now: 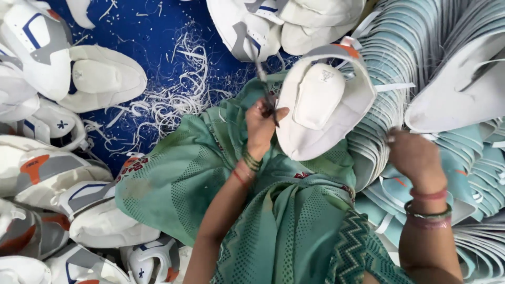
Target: The person trims excess fabric and thread from manufactured shoe uppers using scissors.
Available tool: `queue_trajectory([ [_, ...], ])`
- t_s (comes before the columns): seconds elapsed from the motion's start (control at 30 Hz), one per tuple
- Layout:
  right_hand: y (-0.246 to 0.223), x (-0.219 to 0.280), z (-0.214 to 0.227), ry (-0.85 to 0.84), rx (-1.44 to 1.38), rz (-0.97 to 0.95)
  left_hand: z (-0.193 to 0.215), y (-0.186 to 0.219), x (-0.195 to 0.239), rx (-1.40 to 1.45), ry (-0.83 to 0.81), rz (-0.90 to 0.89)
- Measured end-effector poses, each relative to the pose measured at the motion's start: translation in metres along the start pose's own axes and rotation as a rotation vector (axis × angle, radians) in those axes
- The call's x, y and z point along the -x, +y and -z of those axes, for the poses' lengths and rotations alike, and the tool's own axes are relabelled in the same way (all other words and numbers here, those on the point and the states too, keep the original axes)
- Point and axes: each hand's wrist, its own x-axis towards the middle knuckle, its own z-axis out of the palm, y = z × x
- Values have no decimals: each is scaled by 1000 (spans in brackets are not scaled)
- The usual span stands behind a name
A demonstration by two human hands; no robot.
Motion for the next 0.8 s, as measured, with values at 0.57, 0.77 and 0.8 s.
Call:
queue_trajectory([
  [0.57,-174,-58,19,-177,-2189,777,35,100,69,-316,176,-222],
  [0.77,-190,-47,56,-197,-2290,330,34,178,110,-741,183,-363],
  [0.8,-188,-51,53,-197,-2291,324,45,182,112,-741,181,-358],
])
